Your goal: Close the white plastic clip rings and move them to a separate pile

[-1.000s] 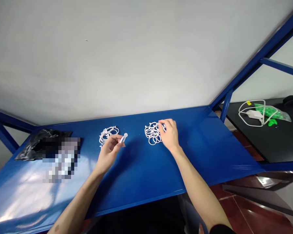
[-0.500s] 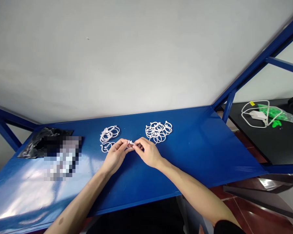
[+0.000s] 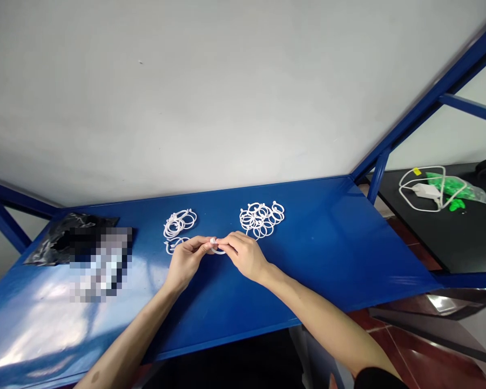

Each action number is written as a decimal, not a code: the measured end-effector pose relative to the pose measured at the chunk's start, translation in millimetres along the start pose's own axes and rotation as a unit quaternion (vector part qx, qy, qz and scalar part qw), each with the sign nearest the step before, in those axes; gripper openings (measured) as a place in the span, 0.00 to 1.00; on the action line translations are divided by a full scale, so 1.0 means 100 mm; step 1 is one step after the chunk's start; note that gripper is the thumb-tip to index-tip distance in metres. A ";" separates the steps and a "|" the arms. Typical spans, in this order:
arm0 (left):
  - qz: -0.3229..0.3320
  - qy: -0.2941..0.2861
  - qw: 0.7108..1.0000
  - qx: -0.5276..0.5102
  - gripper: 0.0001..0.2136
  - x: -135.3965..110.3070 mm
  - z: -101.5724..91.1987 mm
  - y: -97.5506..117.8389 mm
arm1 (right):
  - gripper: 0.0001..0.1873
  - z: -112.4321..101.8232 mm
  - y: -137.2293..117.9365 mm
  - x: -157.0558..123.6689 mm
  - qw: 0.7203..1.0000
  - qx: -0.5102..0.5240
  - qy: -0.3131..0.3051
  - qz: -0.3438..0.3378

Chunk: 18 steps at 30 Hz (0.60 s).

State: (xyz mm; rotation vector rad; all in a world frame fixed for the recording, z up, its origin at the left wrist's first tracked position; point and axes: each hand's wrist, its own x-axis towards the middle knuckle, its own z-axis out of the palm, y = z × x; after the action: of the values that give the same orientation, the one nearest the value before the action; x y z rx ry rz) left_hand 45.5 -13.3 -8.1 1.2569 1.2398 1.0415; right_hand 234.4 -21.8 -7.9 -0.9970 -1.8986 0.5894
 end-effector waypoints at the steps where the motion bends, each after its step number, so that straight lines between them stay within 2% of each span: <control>1: 0.009 0.004 1.000 0.016 0.15 -0.01 -0.01 -0.02 | 0.08 0.00 0.00 -0.01 1.000 0.000 -0.006 -0.002; 8: 0.057 -0.014 0.992 0.113 0.11 -0.01 -0.03 -0.05 | 0.12 -0.04 0.01 -0.01 0.997 -0.035 -0.054 -0.052; 11: 0.124 -0.028 0.974 0.186 0.11 0.02 -0.05 0.02 | 0.13 -0.07 0.03 0.04 0.995 -0.066 -0.046 -0.064; 13: 0.190 0.001 0.942 0.277 0.12 0.05 -0.09 0.05 | 0.12 -0.16 0.07 0.10 0.993 -0.094 -0.016 -0.064; 15: 0.235 0.066 0.887 0.391 0.13 0.09 -0.15 0.05 | 0.11 -0.31 0.16 0.18 0.988 -0.140 0.051 -0.043; 18: 0.221 0.143 0.802 0.536 0.16 0.15 -0.24 0.00 | 0.11 -0.62 0.39 0.28 0.950 -0.240 0.190 0.061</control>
State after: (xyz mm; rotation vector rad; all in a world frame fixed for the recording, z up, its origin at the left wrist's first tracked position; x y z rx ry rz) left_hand 22.8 3.5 -6.9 2.4120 1.9459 0.8378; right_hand 296.1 23.8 7.7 -1.4301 -1.6659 -0.0182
